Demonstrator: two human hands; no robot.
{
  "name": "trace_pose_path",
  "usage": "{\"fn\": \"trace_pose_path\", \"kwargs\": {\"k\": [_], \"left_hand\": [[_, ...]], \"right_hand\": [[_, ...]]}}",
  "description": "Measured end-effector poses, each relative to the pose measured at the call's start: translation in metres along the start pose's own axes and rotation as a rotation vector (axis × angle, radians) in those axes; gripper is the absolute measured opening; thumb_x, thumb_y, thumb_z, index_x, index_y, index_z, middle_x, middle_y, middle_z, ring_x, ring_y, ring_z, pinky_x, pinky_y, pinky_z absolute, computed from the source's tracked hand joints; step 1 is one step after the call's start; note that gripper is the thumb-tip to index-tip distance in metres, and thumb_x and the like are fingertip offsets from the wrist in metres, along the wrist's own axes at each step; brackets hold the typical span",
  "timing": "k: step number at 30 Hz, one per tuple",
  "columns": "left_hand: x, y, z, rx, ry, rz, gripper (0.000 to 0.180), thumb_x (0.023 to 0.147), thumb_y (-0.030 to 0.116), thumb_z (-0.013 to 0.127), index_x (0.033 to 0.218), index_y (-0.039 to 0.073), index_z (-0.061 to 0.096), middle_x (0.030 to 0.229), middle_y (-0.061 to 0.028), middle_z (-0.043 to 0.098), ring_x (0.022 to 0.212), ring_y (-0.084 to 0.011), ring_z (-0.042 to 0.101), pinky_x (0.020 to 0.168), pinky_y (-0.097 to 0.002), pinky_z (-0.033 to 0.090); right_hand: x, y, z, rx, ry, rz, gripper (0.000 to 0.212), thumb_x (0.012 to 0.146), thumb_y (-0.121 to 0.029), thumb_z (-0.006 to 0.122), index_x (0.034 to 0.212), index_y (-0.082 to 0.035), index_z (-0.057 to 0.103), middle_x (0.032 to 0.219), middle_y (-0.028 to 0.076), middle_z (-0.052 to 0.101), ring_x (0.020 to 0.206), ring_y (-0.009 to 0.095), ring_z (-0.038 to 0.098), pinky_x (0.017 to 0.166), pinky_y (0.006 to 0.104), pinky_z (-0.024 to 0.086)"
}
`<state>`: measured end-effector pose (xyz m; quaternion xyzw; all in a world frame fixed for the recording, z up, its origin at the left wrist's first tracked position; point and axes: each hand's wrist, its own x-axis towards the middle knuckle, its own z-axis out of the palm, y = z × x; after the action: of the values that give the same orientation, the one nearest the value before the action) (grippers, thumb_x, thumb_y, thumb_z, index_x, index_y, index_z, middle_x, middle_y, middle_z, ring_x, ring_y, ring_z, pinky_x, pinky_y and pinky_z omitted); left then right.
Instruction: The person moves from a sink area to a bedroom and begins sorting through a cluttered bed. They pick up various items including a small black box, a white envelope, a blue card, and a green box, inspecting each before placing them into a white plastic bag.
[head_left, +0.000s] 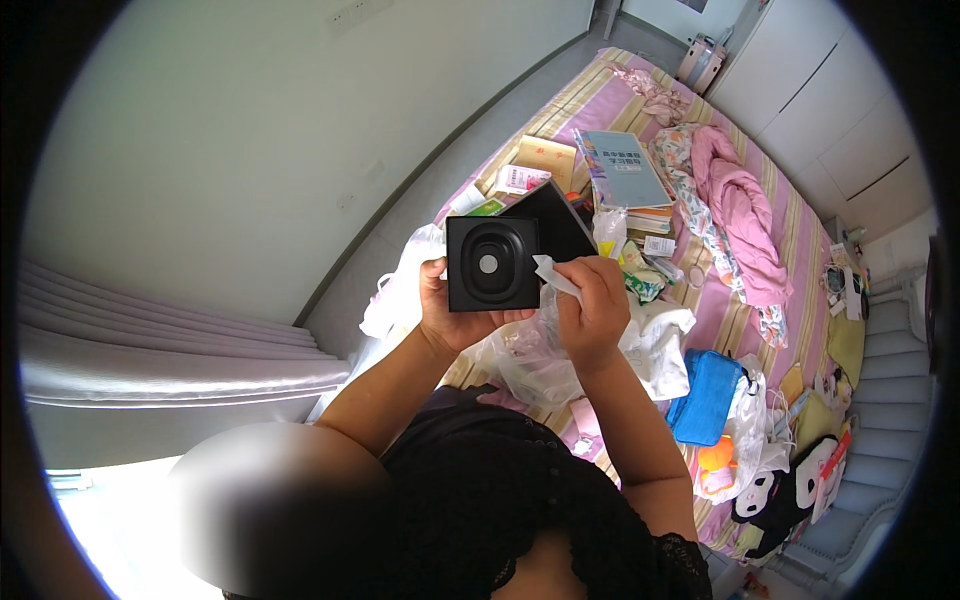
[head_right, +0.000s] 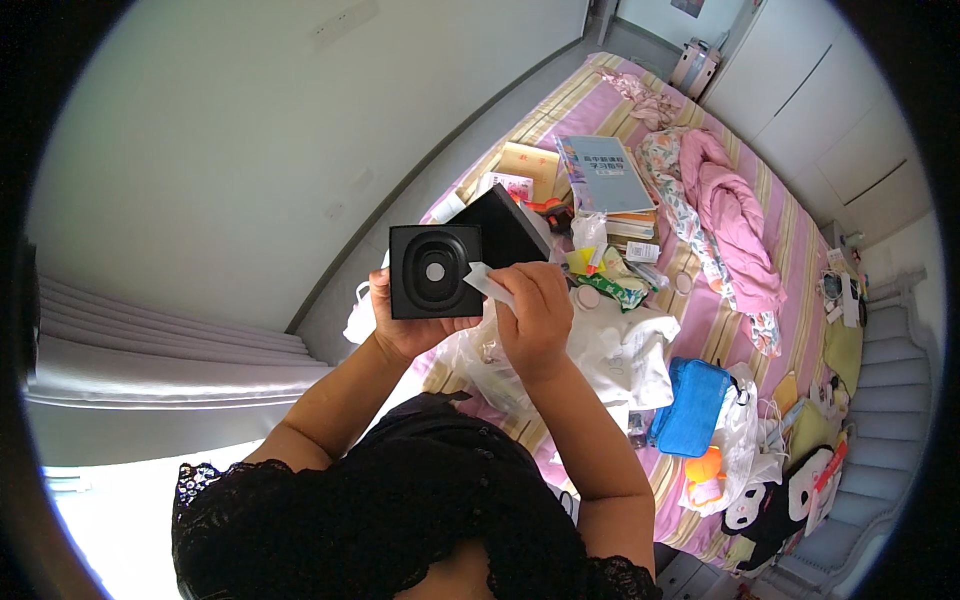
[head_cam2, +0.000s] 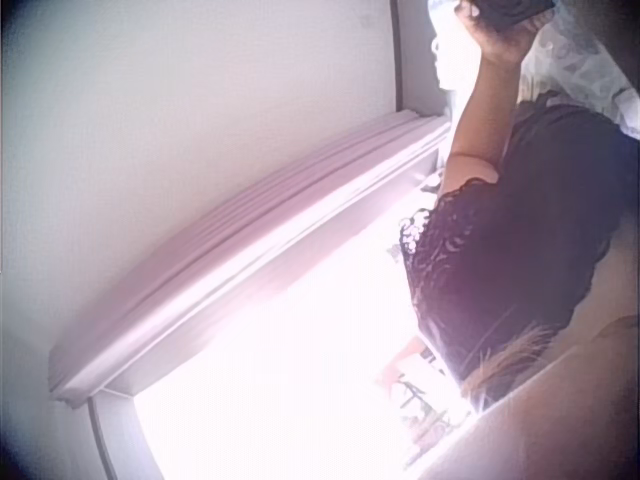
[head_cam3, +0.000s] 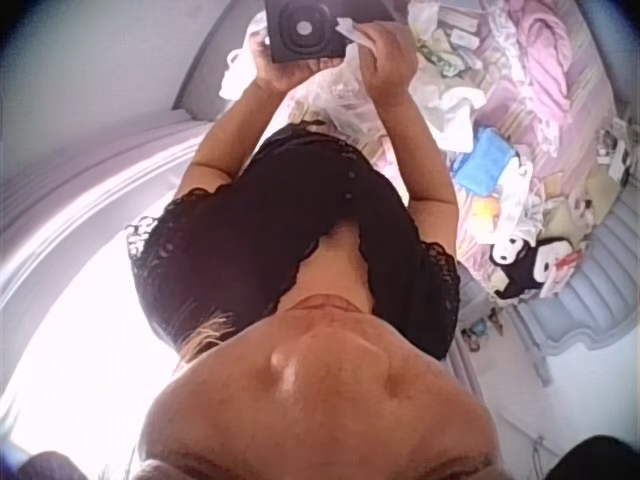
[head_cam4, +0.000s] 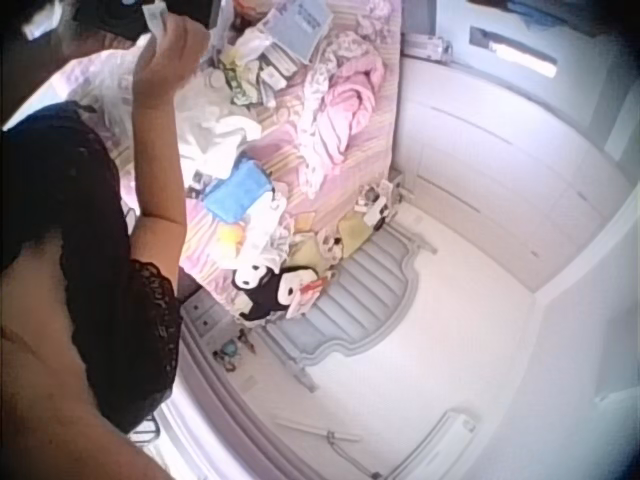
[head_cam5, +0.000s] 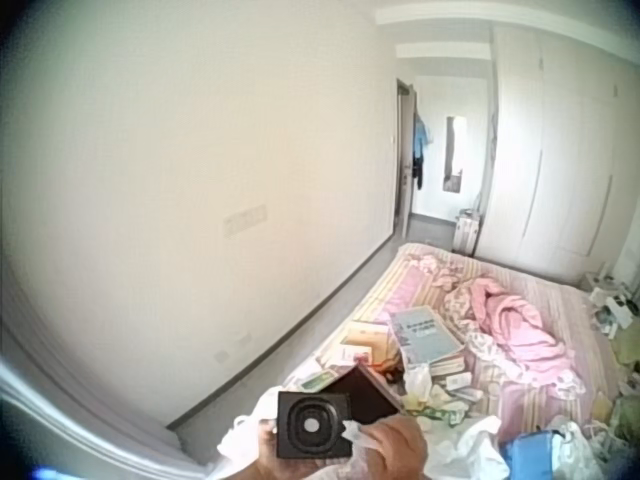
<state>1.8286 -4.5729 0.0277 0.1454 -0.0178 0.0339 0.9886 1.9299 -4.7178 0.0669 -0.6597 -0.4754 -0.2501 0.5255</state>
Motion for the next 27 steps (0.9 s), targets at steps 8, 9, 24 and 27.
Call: {"fn": "trace_pose_path", "kwargs": {"k": [8, 9, 24, 27], "left_hand": [[0.003, -0.010, 0.001, -0.034, 0.119, -0.008, 0.078, 0.062, 0.050, 0.061, 0.131, 0.017, 0.048, 0.131, -0.0103, 0.051, 0.116, -0.0311, 0.051, 0.098, -0.0487, 0.040], [0.002, -0.009, 0.005, -0.034, 0.103, -0.008, 0.079, 0.062, 0.051, 0.061, 0.131, 0.017, 0.048, 0.130, -0.0106, 0.051, 0.116, -0.0317, 0.051, 0.098, -0.0485, 0.040], [0.003, -0.039, -0.012, 0.007, 0.143, -0.171, 0.079, 0.068, 0.057, 0.056, 0.132, 0.013, 0.045, 0.130, -0.0162, 0.049, 0.114, -0.0372, 0.051, 0.091, -0.0533, 0.043], [0.005, -0.044, -0.013, -0.003, 0.143, -0.214, 0.079, 0.068, 0.058, 0.056, 0.133, 0.013, 0.044, 0.131, -0.0160, 0.049, 0.116, -0.0366, 0.050, 0.094, -0.0539, 0.042]], "right_hand": [[0.008, -0.025, 0.002, -0.227, -0.400, -0.013, 0.042, 0.067, -0.009, 0.060, 0.109, -0.003, 0.061, 0.110, 0.014, 0.059, 0.097, 0.032, 0.055, 0.090, 0.0415, 0.041], [0.007, -0.024, -0.004, -0.178, -0.434, 0.014, 0.046, 0.066, -0.012, 0.062, 0.112, -0.002, 0.059, 0.119, 0.017, 0.056, 0.106, 0.033, 0.052, 0.098, 0.0425, 0.035], [-0.044, 0.050, -0.033, 1.132, -0.377, 1.372, 0.055, 0.092, -0.043, 0.051, 0.138, -0.015, 0.037, 0.122, 0.002, 0.052, 0.113, 0.018, 0.050, 0.087, 0.0424, 0.044], [-0.054, 0.045, -0.024, 1.434, -0.220, 1.389, 0.048, 0.092, -0.039, 0.051, 0.133, -0.017, 0.039, 0.123, 0.003, 0.052, 0.115, 0.021, 0.049, 0.089, 0.0404, 0.042]]}}
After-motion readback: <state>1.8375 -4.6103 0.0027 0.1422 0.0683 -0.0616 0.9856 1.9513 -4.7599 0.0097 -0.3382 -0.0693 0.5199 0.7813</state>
